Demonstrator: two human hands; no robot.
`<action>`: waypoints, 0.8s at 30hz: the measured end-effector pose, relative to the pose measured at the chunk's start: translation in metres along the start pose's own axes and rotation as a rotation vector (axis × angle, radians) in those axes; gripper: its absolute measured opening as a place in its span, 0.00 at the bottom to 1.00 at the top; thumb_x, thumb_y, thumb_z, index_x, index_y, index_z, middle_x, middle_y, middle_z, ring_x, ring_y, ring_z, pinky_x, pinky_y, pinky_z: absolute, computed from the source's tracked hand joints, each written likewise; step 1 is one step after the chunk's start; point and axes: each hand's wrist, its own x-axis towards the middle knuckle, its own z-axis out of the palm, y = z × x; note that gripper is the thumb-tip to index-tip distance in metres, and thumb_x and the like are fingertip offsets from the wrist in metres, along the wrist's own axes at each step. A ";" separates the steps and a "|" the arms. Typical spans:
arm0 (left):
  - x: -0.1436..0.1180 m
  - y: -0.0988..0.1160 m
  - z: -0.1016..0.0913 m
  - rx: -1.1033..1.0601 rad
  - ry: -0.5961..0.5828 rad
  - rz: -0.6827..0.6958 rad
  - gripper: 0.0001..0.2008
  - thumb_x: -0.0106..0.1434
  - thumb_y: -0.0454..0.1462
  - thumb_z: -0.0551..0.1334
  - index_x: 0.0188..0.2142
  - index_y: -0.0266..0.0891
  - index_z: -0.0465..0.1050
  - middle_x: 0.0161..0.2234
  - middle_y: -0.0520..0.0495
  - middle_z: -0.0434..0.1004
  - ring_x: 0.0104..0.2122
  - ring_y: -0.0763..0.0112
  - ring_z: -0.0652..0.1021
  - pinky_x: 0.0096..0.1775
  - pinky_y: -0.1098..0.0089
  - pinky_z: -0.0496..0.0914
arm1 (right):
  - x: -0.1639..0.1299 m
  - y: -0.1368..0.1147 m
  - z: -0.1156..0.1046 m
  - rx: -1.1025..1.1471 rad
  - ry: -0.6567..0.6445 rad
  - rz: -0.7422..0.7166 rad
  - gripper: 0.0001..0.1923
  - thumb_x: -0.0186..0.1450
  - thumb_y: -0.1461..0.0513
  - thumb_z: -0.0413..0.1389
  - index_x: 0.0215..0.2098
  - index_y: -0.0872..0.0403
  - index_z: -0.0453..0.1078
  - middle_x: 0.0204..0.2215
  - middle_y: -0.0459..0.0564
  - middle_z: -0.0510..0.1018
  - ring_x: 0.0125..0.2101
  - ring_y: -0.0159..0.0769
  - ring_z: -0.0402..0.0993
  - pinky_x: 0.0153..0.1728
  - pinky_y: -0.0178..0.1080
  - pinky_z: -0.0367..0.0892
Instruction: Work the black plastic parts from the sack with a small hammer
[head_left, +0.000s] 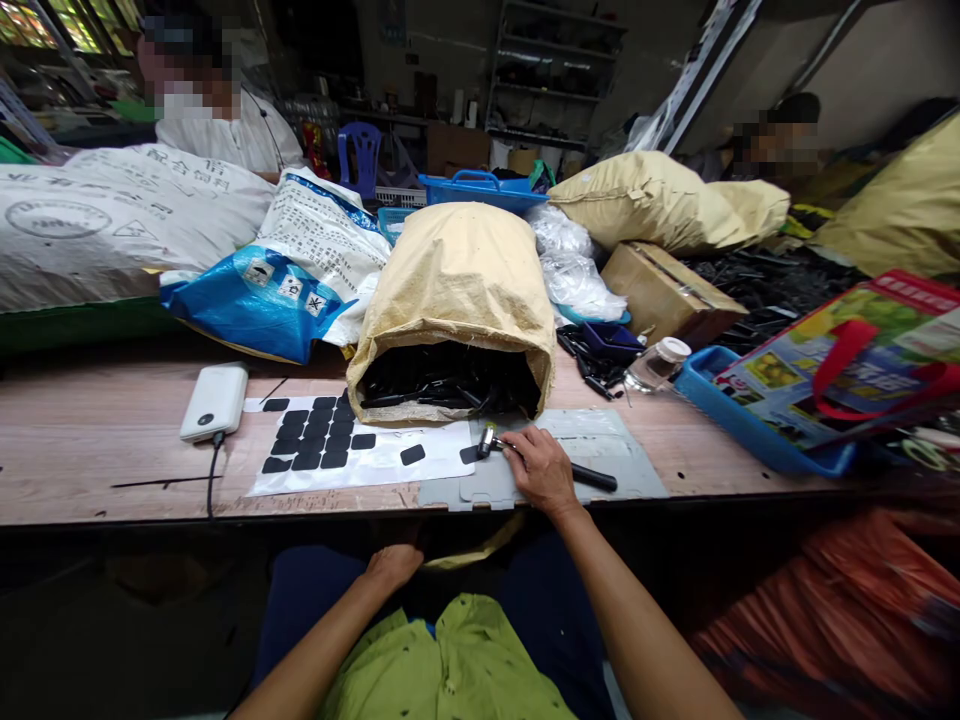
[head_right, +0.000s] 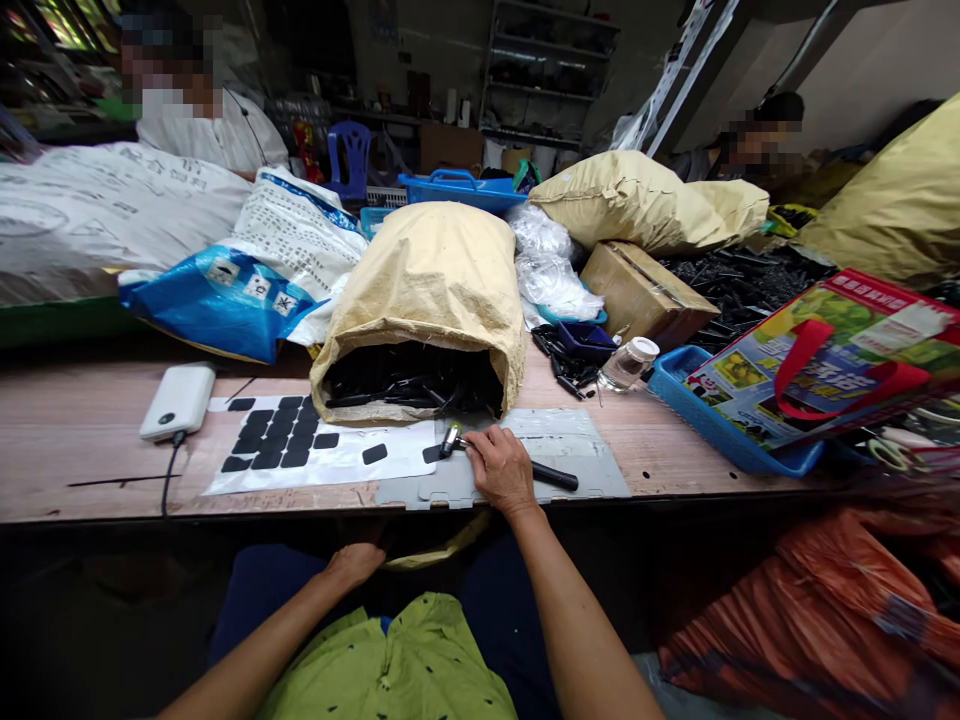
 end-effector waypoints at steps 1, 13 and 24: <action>-0.003 0.001 0.000 0.005 -0.008 -0.005 0.19 0.66 0.39 0.57 0.55 0.51 0.75 0.44 0.42 0.83 0.45 0.52 0.82 0.45 0.59 0.73 | 0.000 0.000 0.000 0.000 0.002 0.002 0.11 0.72 0.61 0.54 0.50 0.49 0.76 0.38 0.51 0.75 0.41 0.42 0.68 0.44 0.43 0.64; -0.024 0.121 -0.112 -0.230 0.225 0.485 0.10 0.66 0.45 0.63 0.41 0.44 0.79 0.34 0.52 0.81 0.30 0.70 0.76 0.34 0.70 0.66 | 0.000 -0.003 0.000 -0.023 -0.008 0.015 0.11 0.72 0.60 0.54 0.49 0.49 0.76 0.38 0.52 0.74 0.40 0.42 0.67 0.43 0.42 0.63; 0.077 0.185 -0.130 0.103 0.620 0.319 0.11 0.66 0.45 0.64 0.41 0.41 0.79 0.43 0.43 0.72 0.43 0.58 0.77 0.42 0.64 0.70 | 0.000 -0.002 -0.004 -0.039 -0.023 0.004 0.11 0.72 0.60 0.56 0.50 0.49 0.75 0.38 0.51 0.75 0.40 0.42 0.68 0.43 0.41 0.63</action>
